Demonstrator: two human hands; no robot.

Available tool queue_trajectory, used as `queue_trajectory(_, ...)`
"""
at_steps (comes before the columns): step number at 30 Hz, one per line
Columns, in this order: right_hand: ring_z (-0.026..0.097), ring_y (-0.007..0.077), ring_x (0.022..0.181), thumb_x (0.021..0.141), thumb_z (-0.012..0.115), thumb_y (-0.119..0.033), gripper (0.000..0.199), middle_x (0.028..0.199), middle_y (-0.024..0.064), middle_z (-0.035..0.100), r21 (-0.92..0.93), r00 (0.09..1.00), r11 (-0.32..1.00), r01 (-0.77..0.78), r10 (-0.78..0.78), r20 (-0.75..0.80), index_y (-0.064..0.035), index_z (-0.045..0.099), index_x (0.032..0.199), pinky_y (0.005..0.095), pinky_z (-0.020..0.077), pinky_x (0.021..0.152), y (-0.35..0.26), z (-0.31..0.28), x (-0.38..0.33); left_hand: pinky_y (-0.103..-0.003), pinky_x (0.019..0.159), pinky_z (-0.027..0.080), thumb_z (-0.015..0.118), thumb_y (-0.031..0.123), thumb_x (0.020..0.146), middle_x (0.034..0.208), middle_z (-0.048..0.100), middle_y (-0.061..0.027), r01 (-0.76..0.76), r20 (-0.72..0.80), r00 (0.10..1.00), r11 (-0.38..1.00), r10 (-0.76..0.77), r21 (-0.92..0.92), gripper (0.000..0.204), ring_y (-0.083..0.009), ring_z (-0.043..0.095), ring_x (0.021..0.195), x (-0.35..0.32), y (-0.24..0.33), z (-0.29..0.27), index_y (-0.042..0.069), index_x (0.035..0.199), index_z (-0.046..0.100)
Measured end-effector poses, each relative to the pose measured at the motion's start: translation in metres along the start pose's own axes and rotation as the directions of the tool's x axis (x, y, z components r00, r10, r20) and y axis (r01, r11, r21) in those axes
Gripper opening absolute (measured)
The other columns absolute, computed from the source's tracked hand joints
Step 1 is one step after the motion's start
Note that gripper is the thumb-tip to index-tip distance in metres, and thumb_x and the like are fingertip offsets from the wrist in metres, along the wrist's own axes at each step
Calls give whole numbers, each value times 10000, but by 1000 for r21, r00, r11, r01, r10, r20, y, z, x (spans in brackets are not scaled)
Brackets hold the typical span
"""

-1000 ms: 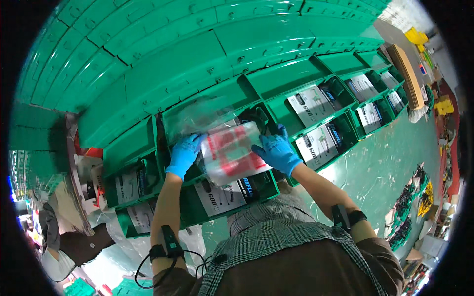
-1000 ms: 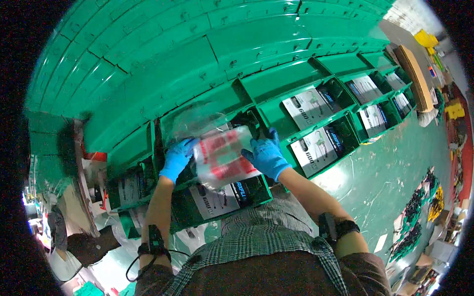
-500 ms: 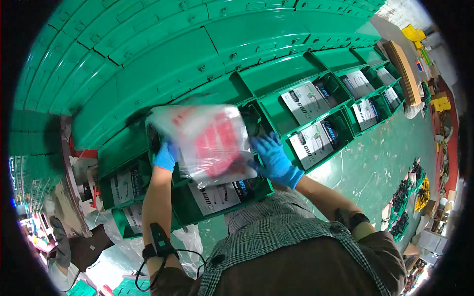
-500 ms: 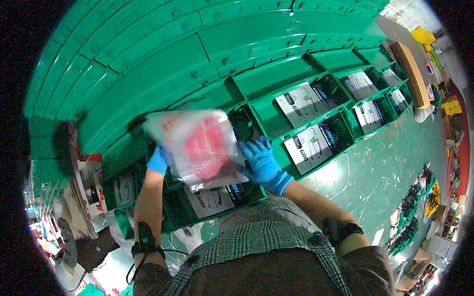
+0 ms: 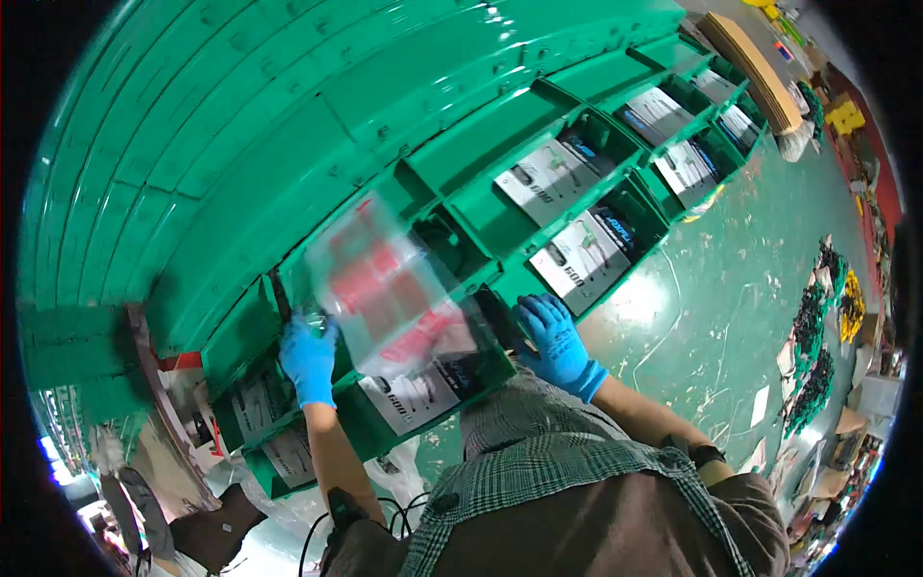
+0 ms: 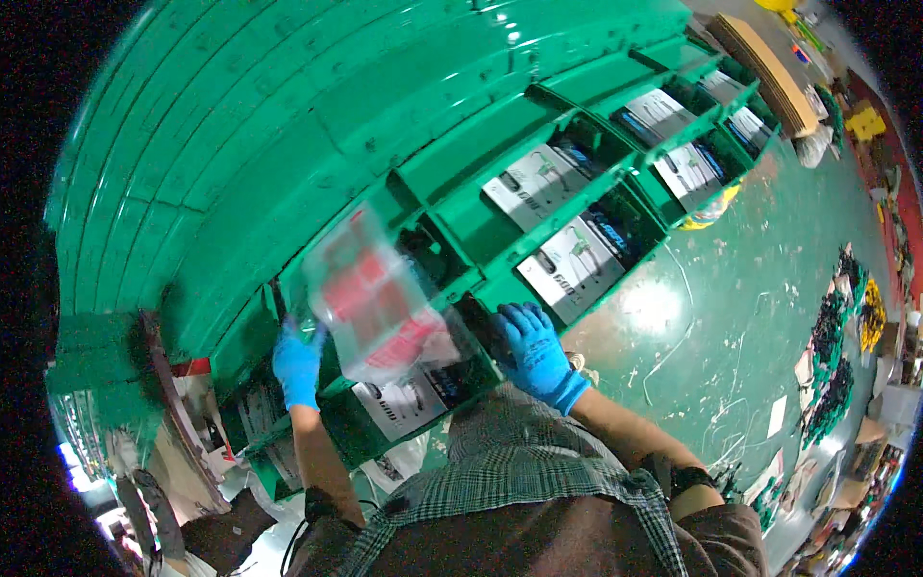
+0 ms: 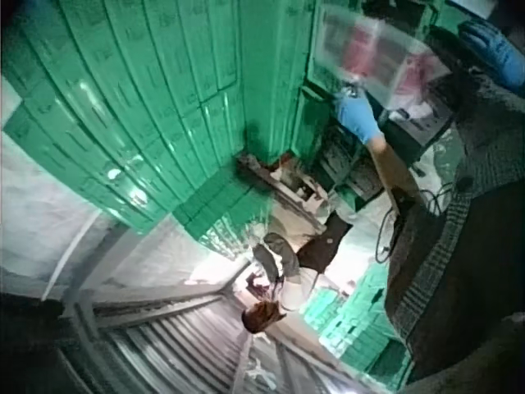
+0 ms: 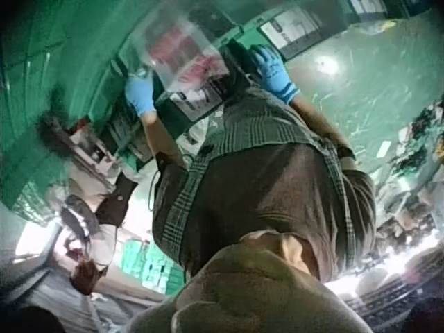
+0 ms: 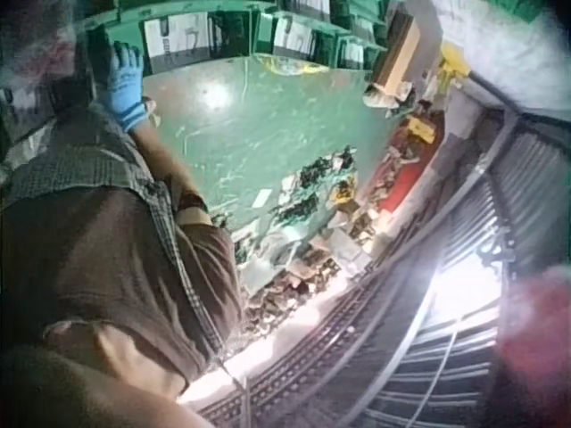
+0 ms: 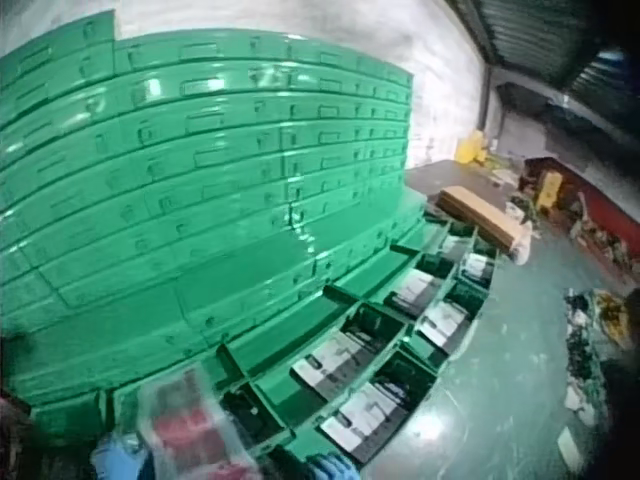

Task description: Sort manufactured electronic or power components into designated bins based on type.

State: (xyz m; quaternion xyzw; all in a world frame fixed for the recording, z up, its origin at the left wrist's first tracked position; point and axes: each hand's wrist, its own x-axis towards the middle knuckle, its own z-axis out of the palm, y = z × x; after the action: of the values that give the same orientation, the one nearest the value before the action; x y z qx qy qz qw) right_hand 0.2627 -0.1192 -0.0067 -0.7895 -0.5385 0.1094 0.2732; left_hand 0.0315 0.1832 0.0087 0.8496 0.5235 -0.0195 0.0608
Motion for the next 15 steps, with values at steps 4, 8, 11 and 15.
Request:
queue_trajectory(4,397,357,1208,758,640,-168,682,1319,215,383,325,962,918,-229,264,-67,-26,315,1341,406,339,1003,41,-37,-67,-351,825,466,607,210,822,1069,592,-193,-327,-73,940,823,332,-464,378,-272,587,969,-19,99,-10,-14,1120,546)
queue_trajectory(8,413,351,1193,832,579,-218,727,1369,220,329,414,900,806,-424,424,95,-87,159,1411,398,366,971,80,-76,-132,-331,866,438,558,80,848,1119,562,-158,-394,-89,871,580,482,-713,361,-226,553,986,-79,233,2,-42,1183,497)
queue_trajectory(11,508,439,1014,851,531,-304,707,1254,279,420,342,823,775,-531,567,-9,-121,139,1411,462,435,847,124,-94,-217,-317,826,453,562,60,837,1054,573,-141,-434,-134,717,287,684,-854,341,-203,563,931,-130,383,-7,-29,1163,517)
queue_trajectory(15,592,312,957,857,533,-333,682,1218,226,492,445,585,575,-686,800,-131,-83,200,1397,401,464,825,152,-137,-329,-310,787,452,594,66,815,989,585,-109,-705,-520,283,-192,806,-682,297,-189,559,886,-223,578,-72,-35,1088,540)
